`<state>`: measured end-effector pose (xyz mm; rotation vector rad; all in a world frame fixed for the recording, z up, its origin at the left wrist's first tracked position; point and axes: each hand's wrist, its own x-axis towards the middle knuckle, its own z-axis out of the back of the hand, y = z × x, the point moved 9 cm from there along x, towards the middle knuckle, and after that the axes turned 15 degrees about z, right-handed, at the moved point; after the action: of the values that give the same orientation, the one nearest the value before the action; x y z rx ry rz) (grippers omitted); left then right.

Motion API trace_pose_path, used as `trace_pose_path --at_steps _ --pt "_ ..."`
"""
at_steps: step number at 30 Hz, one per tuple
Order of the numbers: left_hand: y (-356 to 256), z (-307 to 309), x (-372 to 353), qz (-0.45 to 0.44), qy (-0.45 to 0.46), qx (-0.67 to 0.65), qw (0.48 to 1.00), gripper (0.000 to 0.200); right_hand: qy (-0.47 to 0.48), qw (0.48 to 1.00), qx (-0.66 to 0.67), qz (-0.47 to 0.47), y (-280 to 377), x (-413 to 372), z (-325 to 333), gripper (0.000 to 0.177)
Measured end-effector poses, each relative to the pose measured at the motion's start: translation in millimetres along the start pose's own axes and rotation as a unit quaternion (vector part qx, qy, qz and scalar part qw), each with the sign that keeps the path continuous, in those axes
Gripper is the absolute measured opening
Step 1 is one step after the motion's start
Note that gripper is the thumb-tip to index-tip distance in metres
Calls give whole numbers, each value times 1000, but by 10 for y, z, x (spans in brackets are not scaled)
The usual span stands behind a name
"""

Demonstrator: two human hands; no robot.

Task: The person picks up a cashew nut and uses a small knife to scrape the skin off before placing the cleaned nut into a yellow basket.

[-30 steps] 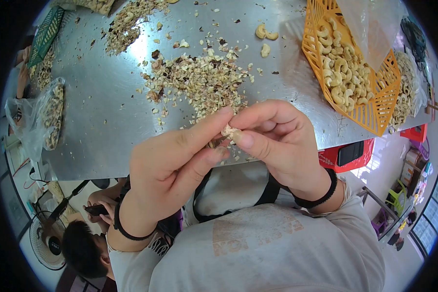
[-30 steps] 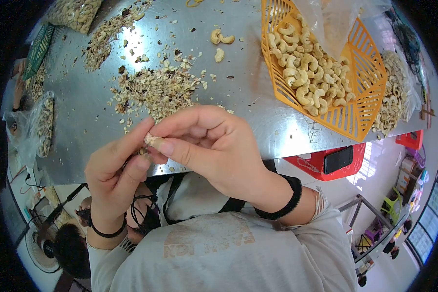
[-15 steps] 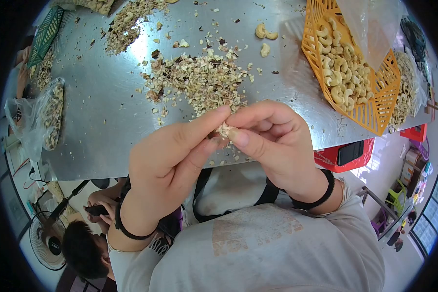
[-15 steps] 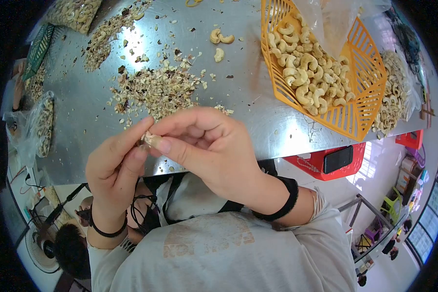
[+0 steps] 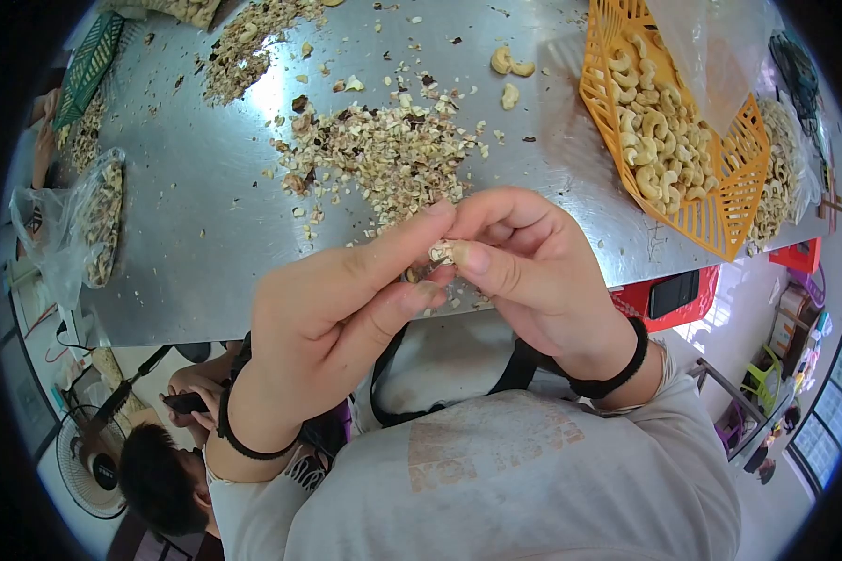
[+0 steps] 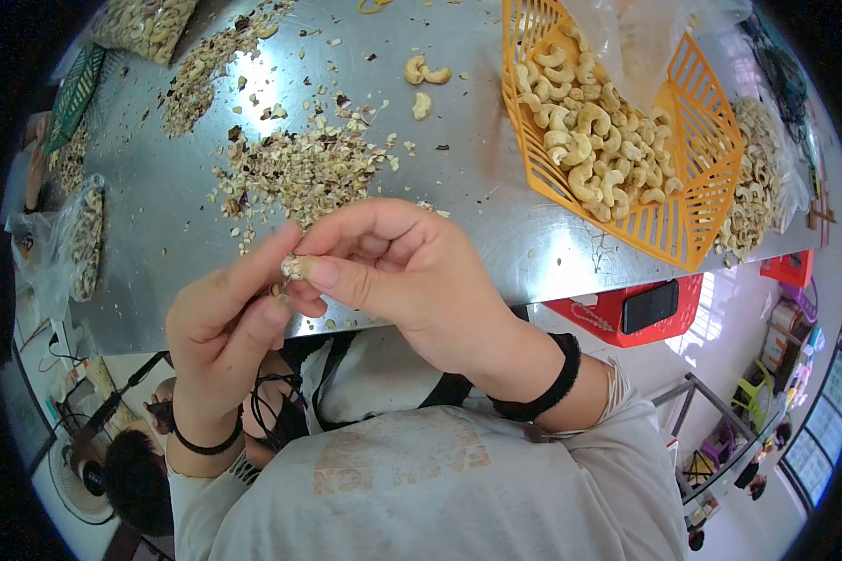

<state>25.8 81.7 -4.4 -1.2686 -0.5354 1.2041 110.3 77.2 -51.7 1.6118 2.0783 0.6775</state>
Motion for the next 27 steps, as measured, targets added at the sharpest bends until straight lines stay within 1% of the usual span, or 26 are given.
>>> trace_pose_path --at_steps 2,4,5,7,8,10,11,13,14,16,19,26,27 --pt "-16 -3 7 -13 -3 8 1000 33 -3 1000 -6 4 6 -2 12 11" --pt "-109 8 -9 -68 -29 56 996 30 -6 1000 -12 8 7 -6 22 11" --pt "-122 21 -10 -68 -29 56 996 30 -13 1000 -19 12 7 -9 35 11" --pt "-169 15 -21 -77 -24 111 991 32 -19 999 -25 15 9 -9 43 11" --pt "-160 18 -21 -76 -25 111 991 32 -18 999 -21 16 13 -8 36 12" --pt "-111 23 -9 -62 -11 53 997 31 -16 1000 -17 17 17 -9 38 12" --pt "-109 13 -9 -62 -10 53 997 31 -10 1000 -17 12 6 -10 38 12" --pt "-49 42 4 -23 -27 0 999 29 -4 1000 -16 6 5 -14 33 12" --pt "-63 34 -5 -23 -27 0 999 29 -5 1000 -15 -1 5 -18 29 12" --pt "21 19 8 41 -4 -80 996 31 -5 1000 -13 -8 0 -17 26 12" --pt "35 -5 3 23 20 -74 997 33 9 1000 -1 -8 -3 -4 -6 12" --pt "3 2 8 -8 17 -48 999 30 -13 1000 3 -12 -5 -11 13 11" --pt "-19 4 9 -16 15 -28 999 29 -12 1000 2 -9 -1 -10 12 10"
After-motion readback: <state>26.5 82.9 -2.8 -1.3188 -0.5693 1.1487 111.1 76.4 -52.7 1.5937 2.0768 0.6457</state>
